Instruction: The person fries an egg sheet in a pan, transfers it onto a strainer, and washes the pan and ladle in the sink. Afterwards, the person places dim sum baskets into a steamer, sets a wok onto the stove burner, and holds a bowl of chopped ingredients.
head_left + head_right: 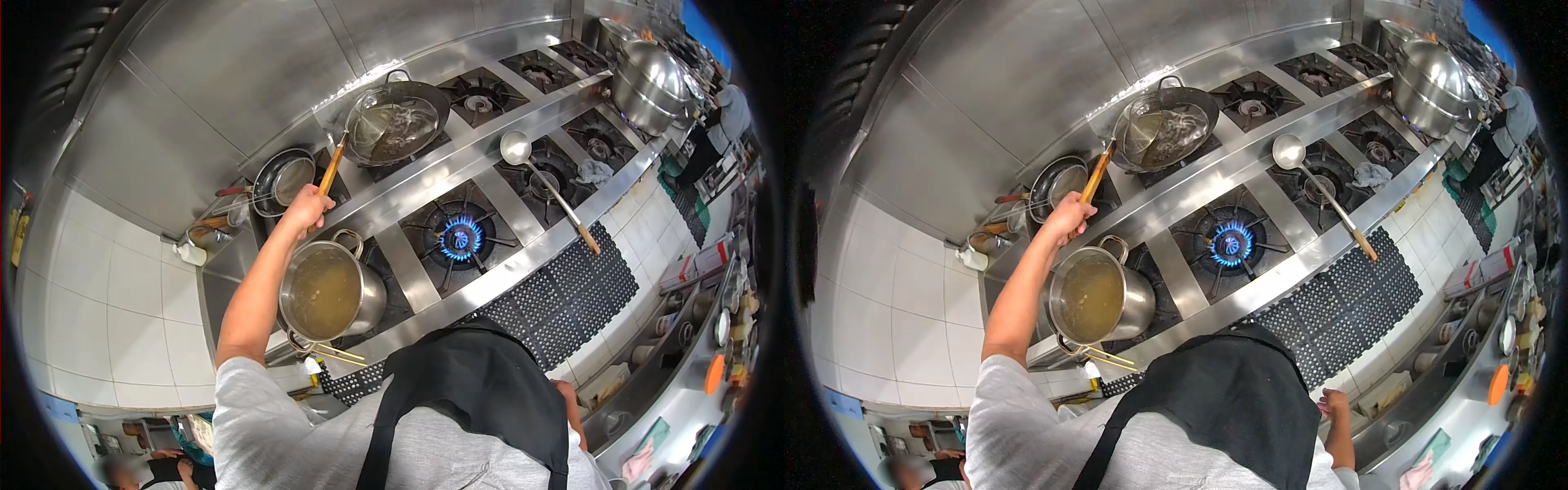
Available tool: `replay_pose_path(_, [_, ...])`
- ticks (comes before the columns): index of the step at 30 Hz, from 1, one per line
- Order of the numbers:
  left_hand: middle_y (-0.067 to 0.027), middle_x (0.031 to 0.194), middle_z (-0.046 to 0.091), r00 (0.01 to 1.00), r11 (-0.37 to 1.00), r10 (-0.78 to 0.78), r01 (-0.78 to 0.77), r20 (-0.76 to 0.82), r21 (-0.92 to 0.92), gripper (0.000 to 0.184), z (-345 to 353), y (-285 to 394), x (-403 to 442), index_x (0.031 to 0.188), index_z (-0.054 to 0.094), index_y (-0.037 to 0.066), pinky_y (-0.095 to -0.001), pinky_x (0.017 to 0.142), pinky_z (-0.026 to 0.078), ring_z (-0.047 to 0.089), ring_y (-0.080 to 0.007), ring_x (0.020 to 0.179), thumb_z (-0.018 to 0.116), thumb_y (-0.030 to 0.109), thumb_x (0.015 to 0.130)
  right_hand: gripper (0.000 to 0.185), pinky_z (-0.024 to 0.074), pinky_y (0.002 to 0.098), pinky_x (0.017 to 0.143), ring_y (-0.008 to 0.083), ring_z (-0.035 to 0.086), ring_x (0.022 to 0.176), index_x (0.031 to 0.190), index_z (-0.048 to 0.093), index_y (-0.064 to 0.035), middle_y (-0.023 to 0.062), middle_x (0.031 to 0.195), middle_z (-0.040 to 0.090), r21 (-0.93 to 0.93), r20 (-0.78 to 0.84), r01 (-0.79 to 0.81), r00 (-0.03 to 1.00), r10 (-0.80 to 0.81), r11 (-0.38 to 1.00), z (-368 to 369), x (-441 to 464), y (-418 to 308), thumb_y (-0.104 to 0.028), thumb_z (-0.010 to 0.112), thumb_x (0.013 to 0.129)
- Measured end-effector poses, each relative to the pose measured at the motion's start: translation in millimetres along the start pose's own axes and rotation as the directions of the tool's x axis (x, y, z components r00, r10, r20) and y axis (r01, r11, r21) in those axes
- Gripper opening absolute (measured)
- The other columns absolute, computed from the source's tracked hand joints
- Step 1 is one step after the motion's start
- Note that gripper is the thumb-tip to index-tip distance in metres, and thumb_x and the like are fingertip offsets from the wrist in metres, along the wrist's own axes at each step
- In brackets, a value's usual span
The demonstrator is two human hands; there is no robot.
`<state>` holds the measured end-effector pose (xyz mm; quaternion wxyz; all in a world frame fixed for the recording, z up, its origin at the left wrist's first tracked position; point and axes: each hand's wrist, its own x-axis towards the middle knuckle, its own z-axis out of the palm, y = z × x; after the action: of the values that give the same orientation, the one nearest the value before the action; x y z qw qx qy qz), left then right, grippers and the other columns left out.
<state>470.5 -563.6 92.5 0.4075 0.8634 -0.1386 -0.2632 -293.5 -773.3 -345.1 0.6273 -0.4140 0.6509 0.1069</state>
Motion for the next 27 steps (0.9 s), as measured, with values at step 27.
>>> replay_pose_path(27, [0.0001,0.074,0.055,0.801,0.534,0.103,0.456,0.59,-0.712,0.027,-1.2,46.2,8.9,0.115,0.053,-0.005,-0.0254,0.043,0.034,0.046,-0.0064,0.047,0.052,0.016,0.098,0.025,0.0484,0.0382,0.061,0.0234,0.064,0.071,0.111,0.067,-0.0053,0.0096,0.092,0.068,-0.021,0.076,0.399,0.915,-0.397,0.917,-24.8,-27.9,17.2,-0.024,0.063,0.096])
